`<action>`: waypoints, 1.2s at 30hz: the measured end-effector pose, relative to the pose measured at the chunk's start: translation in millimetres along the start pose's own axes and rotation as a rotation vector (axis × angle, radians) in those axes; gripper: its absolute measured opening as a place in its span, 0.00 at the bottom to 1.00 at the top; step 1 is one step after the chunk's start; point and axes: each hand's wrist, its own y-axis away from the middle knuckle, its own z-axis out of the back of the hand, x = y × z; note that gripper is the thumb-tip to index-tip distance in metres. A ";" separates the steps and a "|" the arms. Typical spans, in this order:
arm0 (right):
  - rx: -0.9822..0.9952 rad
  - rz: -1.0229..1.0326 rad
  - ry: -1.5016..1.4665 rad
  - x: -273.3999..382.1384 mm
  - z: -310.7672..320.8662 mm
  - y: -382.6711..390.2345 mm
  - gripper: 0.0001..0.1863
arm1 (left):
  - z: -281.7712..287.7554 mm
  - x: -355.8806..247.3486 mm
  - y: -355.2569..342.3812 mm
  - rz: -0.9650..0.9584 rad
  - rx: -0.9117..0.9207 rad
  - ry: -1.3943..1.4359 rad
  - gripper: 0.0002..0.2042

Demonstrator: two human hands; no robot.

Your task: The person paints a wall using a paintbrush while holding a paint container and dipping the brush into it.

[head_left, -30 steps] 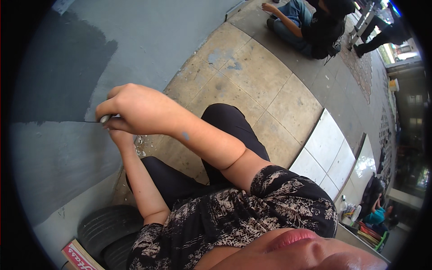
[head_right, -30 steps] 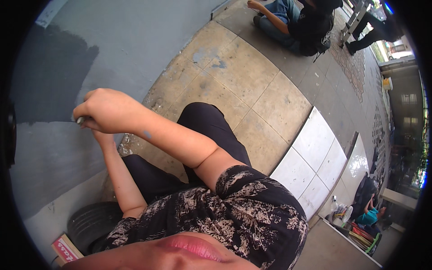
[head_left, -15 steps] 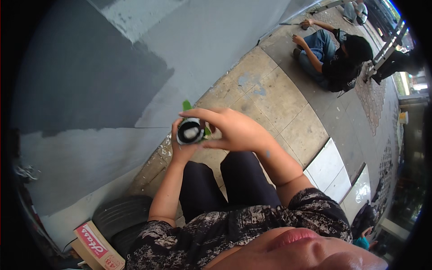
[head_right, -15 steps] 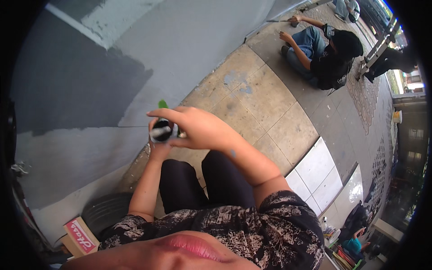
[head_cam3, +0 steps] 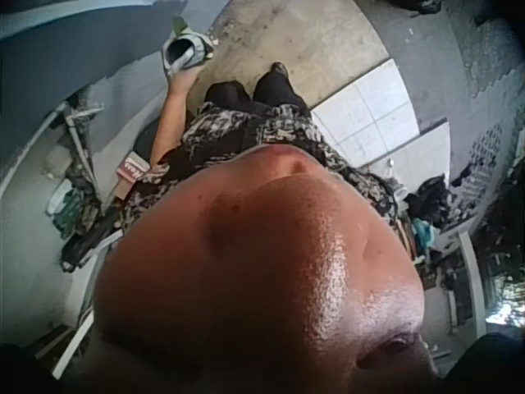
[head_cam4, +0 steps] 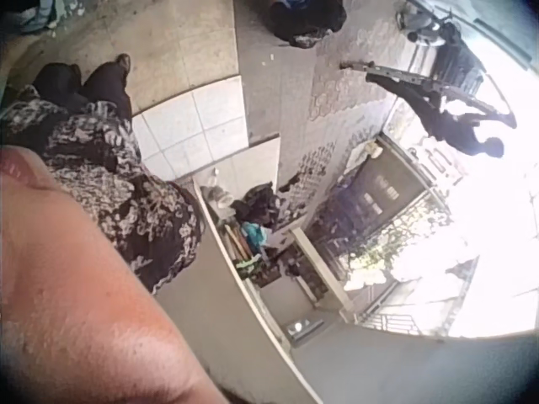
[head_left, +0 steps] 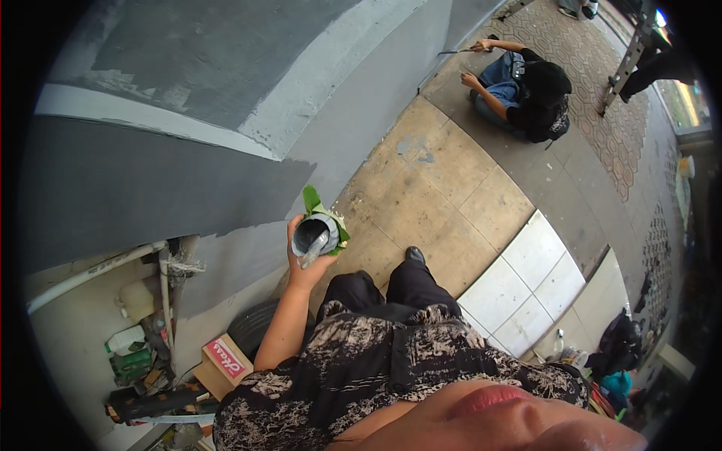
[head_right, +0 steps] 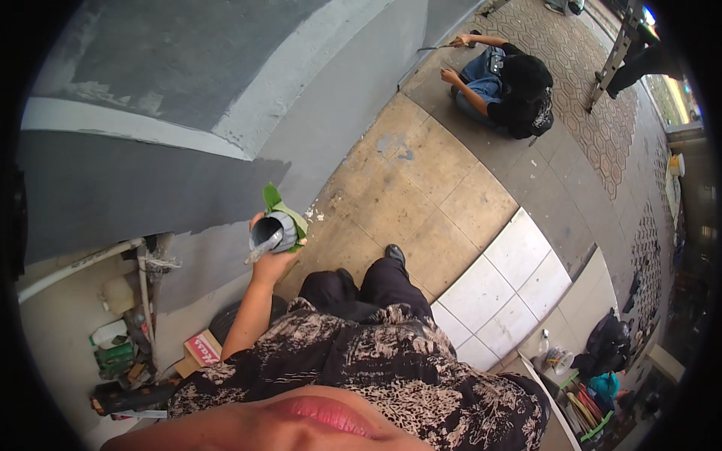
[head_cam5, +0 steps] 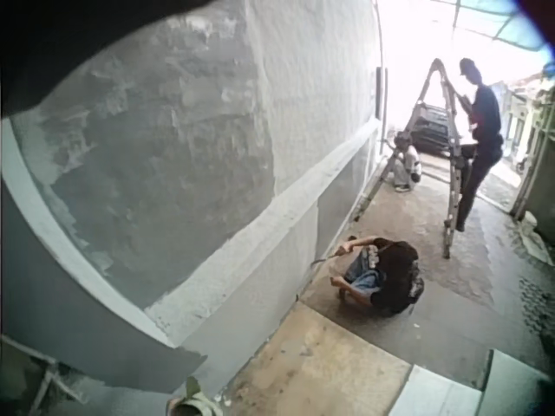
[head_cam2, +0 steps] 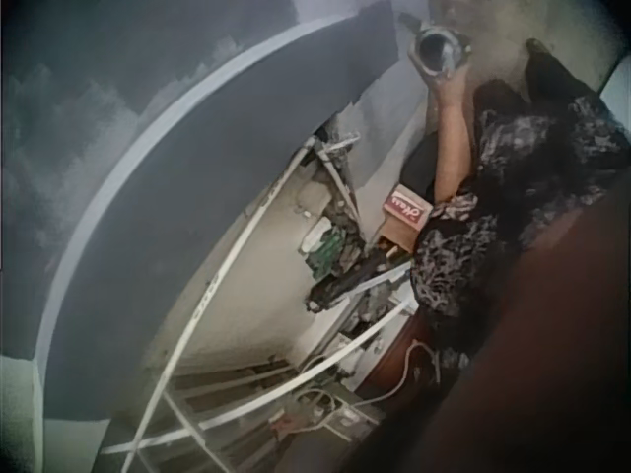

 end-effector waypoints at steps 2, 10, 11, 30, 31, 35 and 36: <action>-0.040 -0.032 -0.087 61.5 25.7 -3.6 0.34 | -7.3 -51.4 -7.4 -0.119 0.028 -0.064 0.47; -0.037 -0.179 -0.180 148.9 70.1 73.8 0.35 | -5.2 -98.3 -31.1 -0.151 0.175 0.290 0.42; -0.040 -0.199 -0.197 162.6 65.5 78.9 0.35 | -5.3 -102.4 -31.3 -0.182 0.197 0.291 0.42; -0.061 -0.491 -0.569 319.2 26.6 44.5 0.37 | 3.8 -95.7 -41.5 -0.086 0.610 0.451 0.43; -0.050 -0.497 -0.580 318.6 29.7 42.4 0.37 | 2.2 -92.2 -41.8 -0.113 0.610 0.445 0.43; 0.004 -0.518 -0.617 308.8 44.9 37.8 0.38 | 4.3 -99.8 -39.4 -0.117 0.629 0.419 0.42; 0.018 -0.519 -0.622 303.1 51.4 32.2 0.38 | 4.2 -99.7 -39.6 -0.124 0.624 0.406 0.42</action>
